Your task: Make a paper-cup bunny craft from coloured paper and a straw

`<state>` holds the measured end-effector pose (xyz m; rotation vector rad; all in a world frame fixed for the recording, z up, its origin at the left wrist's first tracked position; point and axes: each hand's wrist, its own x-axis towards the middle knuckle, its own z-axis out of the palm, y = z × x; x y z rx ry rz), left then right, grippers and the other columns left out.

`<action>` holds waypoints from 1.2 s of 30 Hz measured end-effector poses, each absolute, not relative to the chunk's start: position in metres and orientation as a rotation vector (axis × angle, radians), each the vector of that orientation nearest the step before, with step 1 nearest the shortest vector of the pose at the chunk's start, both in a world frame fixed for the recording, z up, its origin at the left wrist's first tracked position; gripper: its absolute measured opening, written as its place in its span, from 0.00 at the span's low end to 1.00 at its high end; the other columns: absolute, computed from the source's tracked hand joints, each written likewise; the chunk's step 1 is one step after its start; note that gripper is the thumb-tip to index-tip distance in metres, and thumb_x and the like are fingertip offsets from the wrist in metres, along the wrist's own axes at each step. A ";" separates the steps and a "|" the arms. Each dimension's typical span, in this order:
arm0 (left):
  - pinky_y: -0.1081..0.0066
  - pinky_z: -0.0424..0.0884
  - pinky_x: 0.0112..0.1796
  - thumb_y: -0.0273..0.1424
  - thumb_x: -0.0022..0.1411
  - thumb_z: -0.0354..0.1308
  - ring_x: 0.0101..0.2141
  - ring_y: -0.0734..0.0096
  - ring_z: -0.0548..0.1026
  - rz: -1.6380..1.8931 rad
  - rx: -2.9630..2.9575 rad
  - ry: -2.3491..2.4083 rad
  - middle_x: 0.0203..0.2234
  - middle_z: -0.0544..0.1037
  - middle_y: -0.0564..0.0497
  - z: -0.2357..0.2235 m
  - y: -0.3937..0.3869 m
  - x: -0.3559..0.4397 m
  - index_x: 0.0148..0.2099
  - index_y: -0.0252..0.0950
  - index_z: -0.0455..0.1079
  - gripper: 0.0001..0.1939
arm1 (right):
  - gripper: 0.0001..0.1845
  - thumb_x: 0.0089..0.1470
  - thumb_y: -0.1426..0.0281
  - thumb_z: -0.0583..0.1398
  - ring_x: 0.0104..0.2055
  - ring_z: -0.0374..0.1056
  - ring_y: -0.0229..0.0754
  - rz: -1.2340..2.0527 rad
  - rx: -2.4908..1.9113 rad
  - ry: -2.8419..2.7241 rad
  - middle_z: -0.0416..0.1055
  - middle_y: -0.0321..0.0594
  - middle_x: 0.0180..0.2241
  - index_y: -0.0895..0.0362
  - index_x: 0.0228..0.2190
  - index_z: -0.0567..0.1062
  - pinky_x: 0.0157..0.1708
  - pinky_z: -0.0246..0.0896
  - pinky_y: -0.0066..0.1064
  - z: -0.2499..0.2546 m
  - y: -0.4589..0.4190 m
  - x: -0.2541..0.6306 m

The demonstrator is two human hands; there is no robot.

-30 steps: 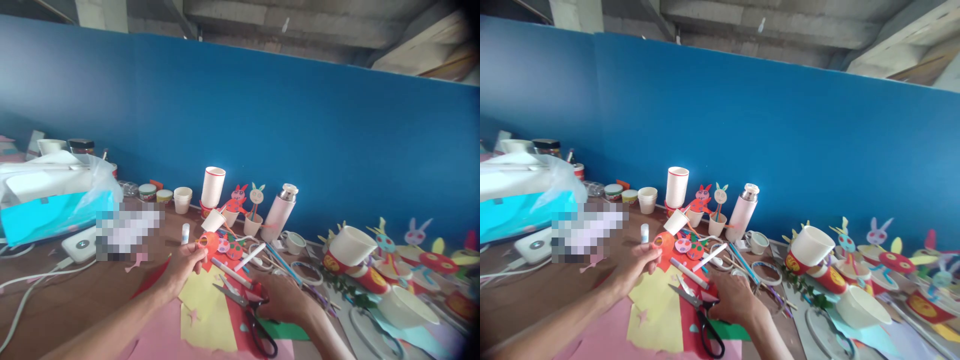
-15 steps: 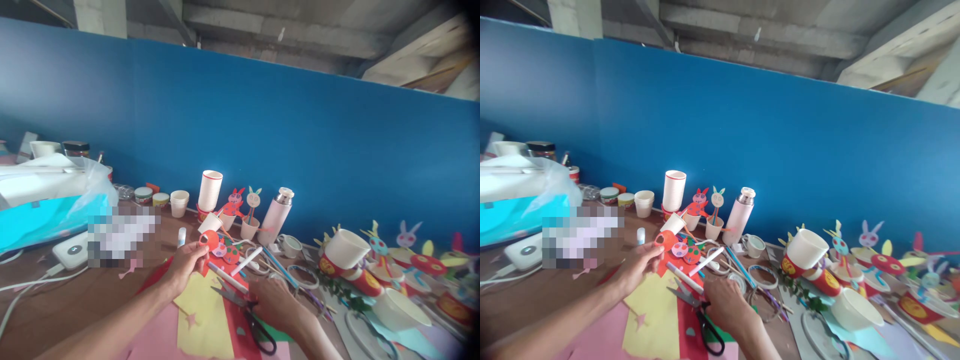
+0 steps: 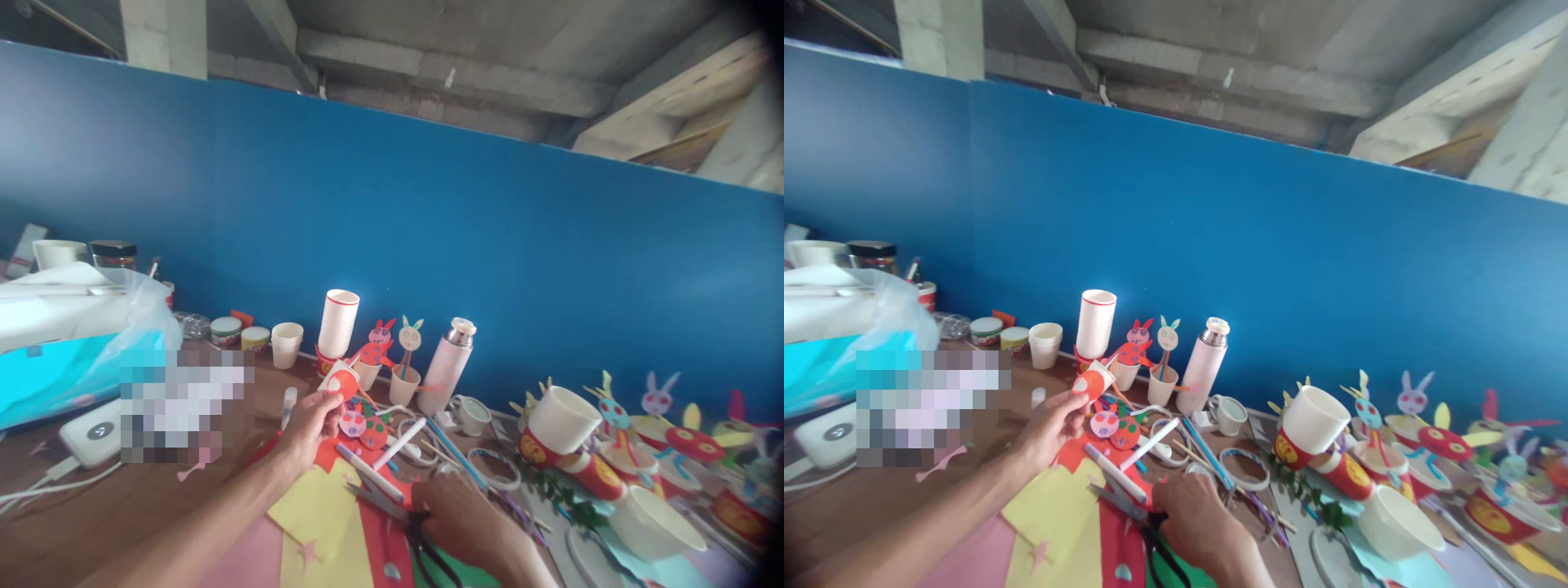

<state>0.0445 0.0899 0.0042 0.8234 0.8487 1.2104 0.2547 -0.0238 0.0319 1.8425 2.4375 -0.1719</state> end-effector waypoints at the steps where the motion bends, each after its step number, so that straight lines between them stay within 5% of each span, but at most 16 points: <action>1: 0.83 0.55 0.15 0.34 0.42 0.63 0.15 0.86 0.59 1.212 0.814 0.848 0.17 0.67 0.57 0.004 0.090 0.045 0.24 0.31 0.65 0.12 | 0.15 0.38 0.78 0.53 0.34 0.69 0.45 -0.243 1.866 2.481 0.75 0.41 0.30 0.55 0.27 0.75 0.27 0.51 0.28 0.034 -0.024 0.261; 7: 0.83 0.57 0.16 0.32 0.43 0.63 0.15 0.86 0.60 1.201 0.756 0.864 0.17 0.68 0.56 -0.001 0.085 0.044 0.25 0.32 0.65 0.11 | 0.11 0.47 0.72 0.55 0.22 0.61 0.35 -0.951 2.104 2.586 0.66 0.32 0.20 0.53 0.34 0.73 0.21 0.47 0.24 0.045 -0.012 0.301; 12: 0.83 0.57 0.16 0.29 0.45 0.62 0.14 0.86 0.59 1.171 0.714 0.841 0.17 0.68 0.56 -0.001 0.077 0.047 0.26 0.31 0.66 0.09 | 0.20 0.56 0.57 0.49 0.27 0.63 0.38 -2.138 2.243 2.545 0.67 0.37 0.27 0.56 0.45 0.65 0.28 0.56 0.28 0.039 -0.002 0.295; 16: 0.82 0.59 0.16 0.29 0.47 0.62 0.15 0.85 0.60 1.140 0.674 0.823 0.17 0.66 0.57 0.002 0.069 0.049 0.26 0.30 0.66 0.08 | 0.24 0.48 0.61 0.60 0.33 0.64 0.39 -2.806 1.701 2.365 0.66 0.39 0.34 0.55 0.46 0.65 0.33 0.57 0.29 0.032 -0.005 0.258; 20: 0.83 0.59 0.16 0.27 0.48 0.62 0.16 0.85 0.62 1.128 0.585 0.786 0.18 0.66 0.56 0.010 0.062 0.050 0.27 0.31 0.65 0.07 | 0.22 0.44 0.64 0.64 0.31 0.60 0.35 -2.720 1.547 2.513 0.63 0.35 0.31 0.55 0.41 0.65 0.31 0.55 0.26 0.028 -0.012 0.222; 26: 0.82 0.57 0.14 0.26 0.50 0.60 0.15 0.85 0.60 1.158 0.563 0.761 0.18 0.66 0.56 0.013 0.057 0.056 0.27 0.31 0.64 0.06 | 0.19 0.52 0.53 0.54 0.27 0.54 0.33 -2.066 1.815 2.855 0.59 0.33 0.27 0.57 0.35 0.64 0.27 0.52 0.25 0.009 -0.018 0.203; 36: 0.82 0.58 0.15 0.26 0.46 0.61 0.15 0.86 0.61 1.117 0.541 0.775 0.19 0.67 0.56 0.017 0.038 0.064 0.28 0.31 0.66 0.07 | 0.17 0.54 0.55 0.53 0.34 0.59 0.38 -1.904 2.046 2.835 0.61 0.36 0.33 0.55 0.39 0.63 0.34 0.56 0.29 -0.005 -0.025 0.191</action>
